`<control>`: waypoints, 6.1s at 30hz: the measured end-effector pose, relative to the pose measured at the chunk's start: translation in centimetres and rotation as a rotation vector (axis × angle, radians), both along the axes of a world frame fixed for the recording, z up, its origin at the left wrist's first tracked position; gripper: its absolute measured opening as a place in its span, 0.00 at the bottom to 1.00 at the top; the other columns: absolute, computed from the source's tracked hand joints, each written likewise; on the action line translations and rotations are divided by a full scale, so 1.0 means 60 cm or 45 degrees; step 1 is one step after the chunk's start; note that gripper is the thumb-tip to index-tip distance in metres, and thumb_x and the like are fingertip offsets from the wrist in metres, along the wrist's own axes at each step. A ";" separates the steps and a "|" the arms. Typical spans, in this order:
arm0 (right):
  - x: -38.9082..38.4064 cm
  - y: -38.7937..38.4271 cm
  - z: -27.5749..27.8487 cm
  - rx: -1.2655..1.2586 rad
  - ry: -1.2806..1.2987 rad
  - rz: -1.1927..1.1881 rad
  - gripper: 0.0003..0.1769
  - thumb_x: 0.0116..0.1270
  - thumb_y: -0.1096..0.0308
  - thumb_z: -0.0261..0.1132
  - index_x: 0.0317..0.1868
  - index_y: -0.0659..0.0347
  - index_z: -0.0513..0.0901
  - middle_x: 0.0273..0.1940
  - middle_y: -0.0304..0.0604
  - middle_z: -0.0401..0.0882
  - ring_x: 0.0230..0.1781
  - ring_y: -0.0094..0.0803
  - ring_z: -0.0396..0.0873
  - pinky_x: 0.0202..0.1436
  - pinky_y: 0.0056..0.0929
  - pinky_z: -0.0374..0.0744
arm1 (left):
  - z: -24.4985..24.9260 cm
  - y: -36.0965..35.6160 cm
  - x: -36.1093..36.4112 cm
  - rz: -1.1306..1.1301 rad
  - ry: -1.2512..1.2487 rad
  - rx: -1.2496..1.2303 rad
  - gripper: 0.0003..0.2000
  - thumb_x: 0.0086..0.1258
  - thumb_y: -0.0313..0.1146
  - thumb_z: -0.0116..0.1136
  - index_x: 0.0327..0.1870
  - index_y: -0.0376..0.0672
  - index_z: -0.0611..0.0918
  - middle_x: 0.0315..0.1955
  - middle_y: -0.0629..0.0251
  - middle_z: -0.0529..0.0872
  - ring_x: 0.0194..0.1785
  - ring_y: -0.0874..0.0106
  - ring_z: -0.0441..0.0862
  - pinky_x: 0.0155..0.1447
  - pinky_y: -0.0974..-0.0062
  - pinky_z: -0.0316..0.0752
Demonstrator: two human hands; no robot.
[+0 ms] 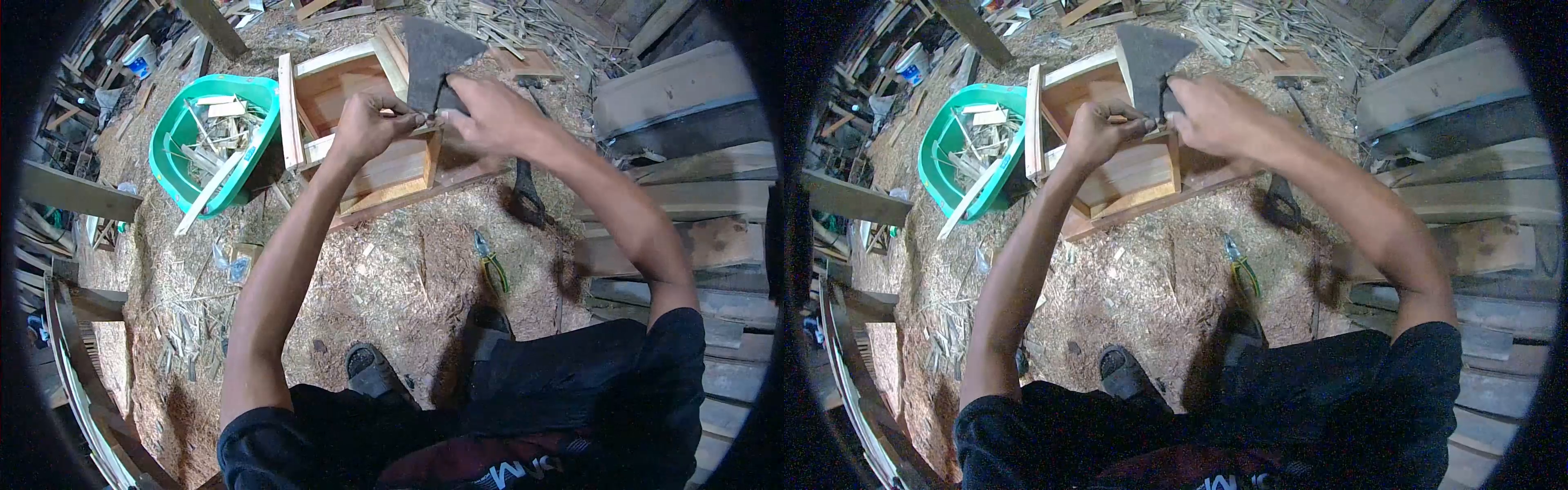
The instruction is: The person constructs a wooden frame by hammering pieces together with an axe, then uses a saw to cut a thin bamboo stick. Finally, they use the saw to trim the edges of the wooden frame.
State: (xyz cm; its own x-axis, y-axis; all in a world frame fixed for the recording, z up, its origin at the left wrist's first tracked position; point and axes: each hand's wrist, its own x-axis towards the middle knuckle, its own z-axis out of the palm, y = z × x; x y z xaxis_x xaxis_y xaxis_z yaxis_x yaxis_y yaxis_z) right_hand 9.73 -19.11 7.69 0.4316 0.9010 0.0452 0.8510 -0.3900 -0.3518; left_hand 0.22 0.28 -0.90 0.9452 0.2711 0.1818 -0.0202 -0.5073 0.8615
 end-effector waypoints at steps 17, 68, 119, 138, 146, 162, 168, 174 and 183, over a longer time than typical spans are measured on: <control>0.025 -0.003 0.014 0.321 0.059 -0.157 0.20 0.67 0.63 0.67 0.51 0.72 0.77 0.41 0.57 0.82 0.45 0.46 0.82 0.50 0.44 0.77 | 0.023 0.018 -0.010 -0.176 -0.069 0.401 0.30 0.52 0.32 0.78 0.59 0.41 0.80 0.59 0.59 0.76 0.65 0.65 0.74 0.66 0.66 0.74; 0.035 -0.017 0.008 0.092 0.337 -0.108 0.20 0.72 0.60 0.63 0.55 0.67 0.77 0.35 0.60 0.84 0.37 0.55 0.84 0.42 0.45 0.79 | 0.048 0.047 0.033 -0.068 0.946 0.224 0.44 0.68 0.72 0.43 0.41 0.28 0.86 0.44 0.36 0.86 0.54 0.49 0.83 0.61 0.59 0.73; 0.003 -0.025 0.036 0.211 0.284 -0.134 0.24 0.72 0.60 0.61 0.59 0.70 0.74 0.47 0.63 0.83 0.50 0.58 0.83 0.52 0.44 0.79 | 0.025 0.060 0.039 -0.112 0.971 0.142 0.36 0.69 0.66 0.48 0.46 0.34 0.86 0.37 0.43 0.86 0.47 0.48 0.84 0.57 0.53 0.73; 0.003 -0.029 0.027 0.380 0.249 -0.057 0.19 0.71 0.64 0.63 0.55 0.70 0.77 0.43 0.64 0.83 0.45 0.59 0.83 0.47 0.46 0.80 | -0.015 0.071 0.044 -0.227 0.864 0.281 0.36 0.69 0.67 0.42 0.50 0.39 0.84 0.46 0.37 0.84 0.54 0.45 0.81 0.61 0.54 0.71; 0.008 -0.038 -0.017 0.257 0.254 0.028 0.21 0.72 0.63 0.62 0.56 0.73 0.76 0.42 0.65 0.83 0.42 0.56 0.84 0.46 0.45 0.80 | -0.030 0.076 0.046 -0.235 0.815 0.330 0.32 0.64 0.61 0.45 0.52 0.42 0.84 0.45 0.38 0.84 0.54 0.46 0.81 0.60 0.55 0.73; -0.002 -0.023 0.030 0.277 0.308 -0.077 0.23 0.72 0.61 0.63 0.56 0.74 0.75 0.46 0.64 0.83 0.47 0.54 0.84 0.51 0.43 0.79 | -0.045 0.082 0.049 -0.232 0.837 0.399 0.33 0.66 0.62 0.45 0.47 0.37 0.85 0.45 0.37 0.84 0.53 0.45 0.82 0.59 0.53 0.74; -0.004 -0.023 0.021 0.095 0.416 -0.135 0.23 0.72 0.63 0.62 0.58 0.74 0.74 0.48 0.66 0.82 0.50 0.56 0.83 0.54 0.45 0.79 | -0.053 0.081 0.046 -0.292 0.776 0.495 0.22 0.70 0.48 0.45 0.55 0.44 0.82 0.41 0.38 0.84 0.48 0.45 0.83 0.55 0.52 0.76; -0.002 -0.019 0.035 0.313 0.366 -0.071 0.23 0.72 0.64 0.62 0.60 0.73 0.74 0.45 0.66 0.82 0.48 0.58 0.83 0.51 0.44 0.80 | -0.014 0.071 0.045 -0.225 0.885 0.429 0.17 0.76 0.37 0.43 0.62 0.54 0.79 0.38 0.41 0.85 0.44 0.45 0.84 0.50 0.50 0.77; 0.000 -0.029 0.000 0.160 0.241 -0.077 0.23 0.74 0.62 0.59 0.61 0.71 0.73 0.45 0.65 0.83 0.48 0.58 0.83 0.51 0.47 0.80 | -0.001 0.068 0.042 -0.243 0.863 0.390 0.24 0.75 0.57 0.41 0.57 0.50 0.81 0.44 0.36 0.84 0.49 0.42 0.82 0.57 0.49 0.73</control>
